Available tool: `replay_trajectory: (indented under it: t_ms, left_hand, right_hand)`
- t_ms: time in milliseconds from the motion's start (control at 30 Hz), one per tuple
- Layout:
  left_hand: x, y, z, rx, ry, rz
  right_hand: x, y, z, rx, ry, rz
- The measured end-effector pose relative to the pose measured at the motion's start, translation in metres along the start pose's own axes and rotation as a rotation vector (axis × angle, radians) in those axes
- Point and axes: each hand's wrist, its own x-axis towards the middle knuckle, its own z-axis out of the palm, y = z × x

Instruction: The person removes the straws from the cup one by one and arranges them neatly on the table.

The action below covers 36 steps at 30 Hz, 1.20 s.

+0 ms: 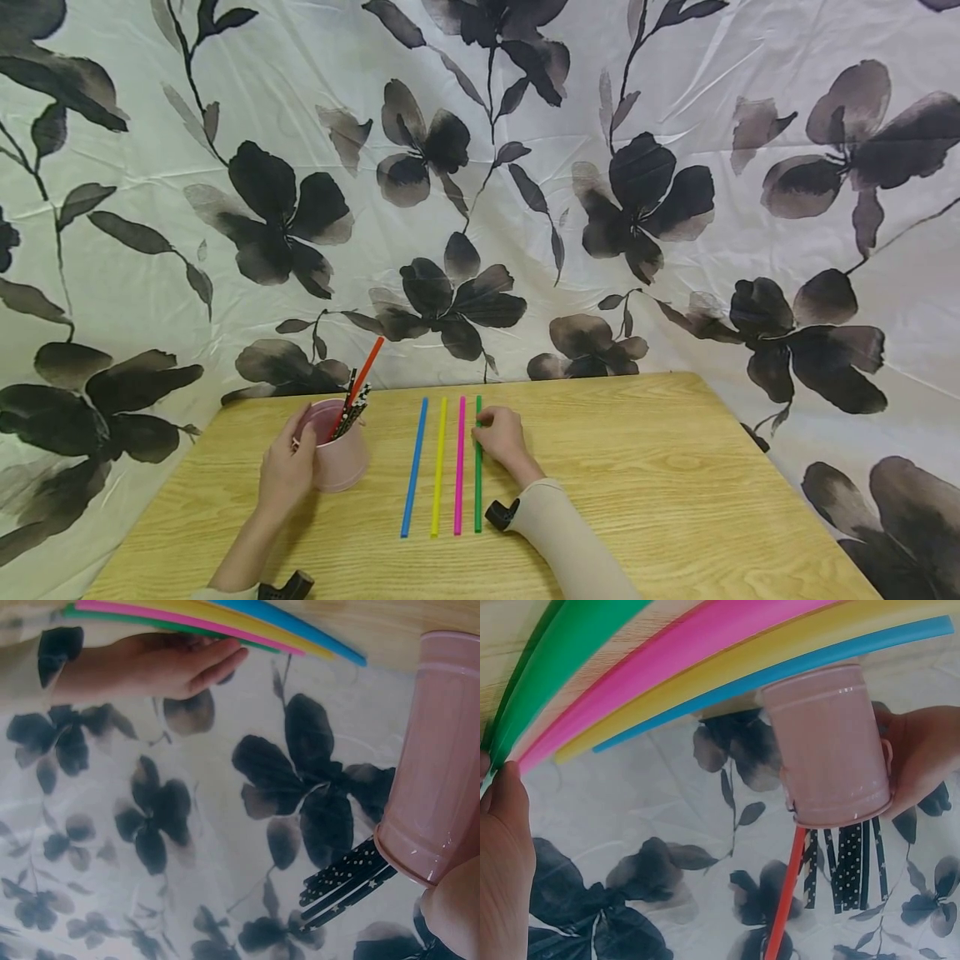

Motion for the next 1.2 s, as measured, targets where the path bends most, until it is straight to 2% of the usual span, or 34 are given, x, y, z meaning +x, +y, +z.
replay_trajectory:
  t_ms: [833, 1067, 1200]
  left_hand:
    - [-0.0007, 0.0005, -0.001, -0.008, -0.009, 0.015]
    - [-0.0007, 0.0003, -0.0005, -0.014, 0.0, 0.018]
    - [-0.0006, 0.001, -0.0002, -0.02, 0.008, 0.02]
  right_hand:
    - [0.0001, 0.0037, 0.0027, 0.007, 0.039, -0.015]
    - [-0.0008, 0.0009, 0.001, 0.073, 0.038, 0.029]
    - [0.0006, -0.0056, -0.0025, 0.071, 0.044, 0.04]
